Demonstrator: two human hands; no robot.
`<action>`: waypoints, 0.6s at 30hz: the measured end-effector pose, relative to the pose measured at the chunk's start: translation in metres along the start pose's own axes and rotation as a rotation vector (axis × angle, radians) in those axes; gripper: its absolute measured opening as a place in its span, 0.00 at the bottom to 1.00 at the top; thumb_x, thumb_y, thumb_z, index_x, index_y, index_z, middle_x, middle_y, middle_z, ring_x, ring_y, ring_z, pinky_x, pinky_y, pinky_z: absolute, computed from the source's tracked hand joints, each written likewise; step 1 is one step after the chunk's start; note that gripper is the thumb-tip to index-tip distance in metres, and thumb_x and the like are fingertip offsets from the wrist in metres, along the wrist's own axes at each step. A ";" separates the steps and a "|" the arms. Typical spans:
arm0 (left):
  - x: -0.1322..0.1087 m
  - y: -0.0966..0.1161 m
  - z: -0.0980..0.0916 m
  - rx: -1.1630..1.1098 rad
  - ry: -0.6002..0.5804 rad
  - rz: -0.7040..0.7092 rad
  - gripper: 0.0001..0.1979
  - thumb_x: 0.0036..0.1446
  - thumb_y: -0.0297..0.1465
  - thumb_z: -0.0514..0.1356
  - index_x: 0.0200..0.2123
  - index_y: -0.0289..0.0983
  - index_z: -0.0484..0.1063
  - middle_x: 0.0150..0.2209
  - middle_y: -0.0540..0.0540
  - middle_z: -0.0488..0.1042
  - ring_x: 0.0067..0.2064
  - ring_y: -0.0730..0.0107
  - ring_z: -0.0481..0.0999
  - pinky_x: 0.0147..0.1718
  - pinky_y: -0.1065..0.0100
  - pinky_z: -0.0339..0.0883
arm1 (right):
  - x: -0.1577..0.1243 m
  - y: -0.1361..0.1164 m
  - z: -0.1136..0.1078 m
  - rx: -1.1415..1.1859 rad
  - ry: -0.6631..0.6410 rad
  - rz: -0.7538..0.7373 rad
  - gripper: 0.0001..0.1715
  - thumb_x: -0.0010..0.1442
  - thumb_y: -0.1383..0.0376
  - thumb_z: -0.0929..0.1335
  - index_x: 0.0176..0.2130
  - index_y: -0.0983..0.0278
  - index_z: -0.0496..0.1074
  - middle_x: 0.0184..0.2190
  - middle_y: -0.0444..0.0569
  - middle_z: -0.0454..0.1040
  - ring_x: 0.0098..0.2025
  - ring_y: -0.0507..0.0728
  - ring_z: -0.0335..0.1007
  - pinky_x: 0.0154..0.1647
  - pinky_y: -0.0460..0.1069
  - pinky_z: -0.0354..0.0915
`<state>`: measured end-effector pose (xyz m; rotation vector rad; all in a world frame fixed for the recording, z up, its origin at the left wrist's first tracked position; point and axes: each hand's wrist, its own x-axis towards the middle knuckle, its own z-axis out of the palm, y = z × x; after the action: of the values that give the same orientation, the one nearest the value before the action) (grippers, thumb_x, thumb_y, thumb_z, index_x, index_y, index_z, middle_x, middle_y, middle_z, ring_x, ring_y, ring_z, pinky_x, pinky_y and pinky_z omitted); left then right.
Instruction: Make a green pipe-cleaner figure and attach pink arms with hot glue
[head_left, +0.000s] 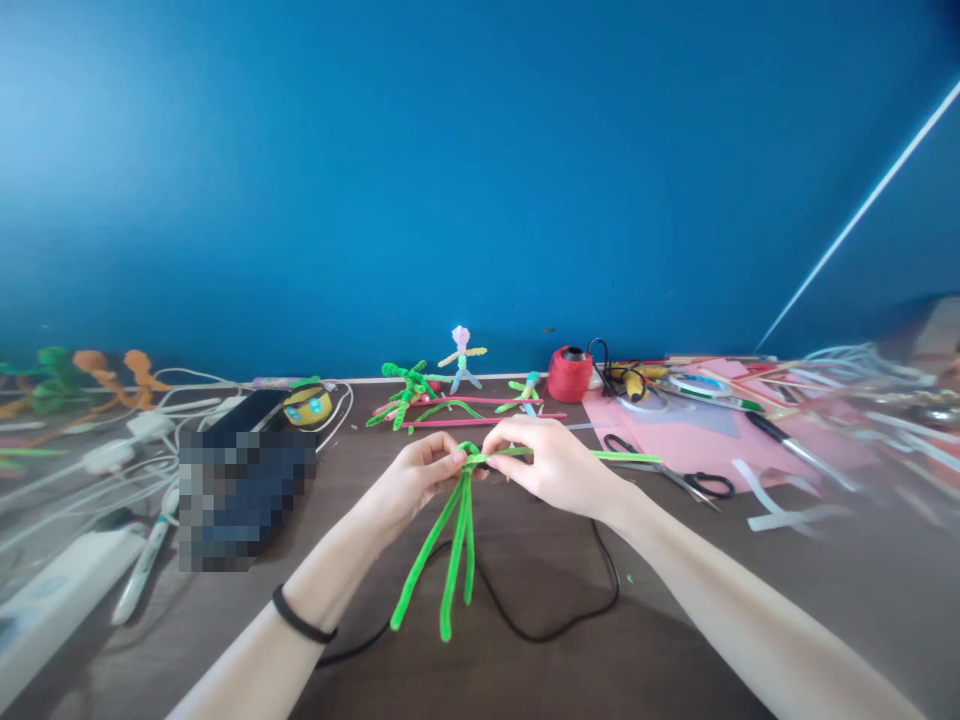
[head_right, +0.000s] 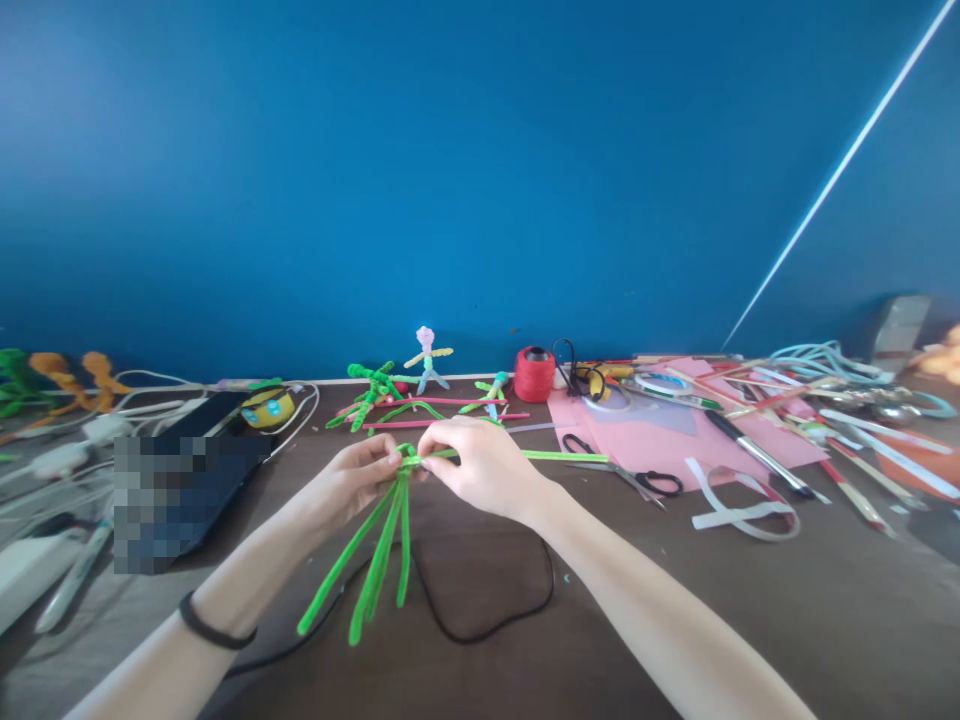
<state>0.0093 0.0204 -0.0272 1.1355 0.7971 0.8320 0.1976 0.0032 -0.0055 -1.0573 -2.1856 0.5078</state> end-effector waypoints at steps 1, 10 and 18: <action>0.000 0.000 0.001 0.003 -0.002 -0.007 0.09 0.46 0.31 0.63 0.23 0.35 0.64 0.26 0.49 0.73 0.33 0.68 0.75 0.37 0.70 0.61 | 0.000 -0.001 0.000 -0.048 0.015 -0.028 0.05 0.56 0.69 0.64 0.31 0.64 0.70 0.30 0.46 0.72 0.33 0.53 0.65 0.35 0.47 0.58; 0.000 -0.004 0.004 -0.029 0.021 -0.055 0.11 0.45 0.31 0.64 0.21 0.35 0.64 0.21 0.52 0.70 0.31 0.67 0.76 0.32 0.72 0.62 | 0.003 0.011 0.006 -0.590 0.162 -0.365 0.10 0.59 0.71 0.62 0.31 0.64 0.72 0.33 0.48 0.74 0.40 0.56 0.59 0.39 0.51 0.51; 0.009 -0.007 -0.011 -0.318 0.232 -0.038 0.03 0.47 0.23 0.61 0.25 0.34 0.68 0.27 0.47 0.75 0.30 0.70 0.76 0.24 0.76 0.64 | 0.004 0.021 0.008 -0.640 0.357 -0.049 0.13 0.61 0.62 0.60 0.29 0.65 0.68 0.29 0.50 0.71 0.36 0.57 0.61 0.36 0.50 0.53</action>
<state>0.0048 0.0322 -0.0375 0.7492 0.8388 1.0306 0.2019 0.0191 -0.0217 -1.2882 -2.0731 -0.4136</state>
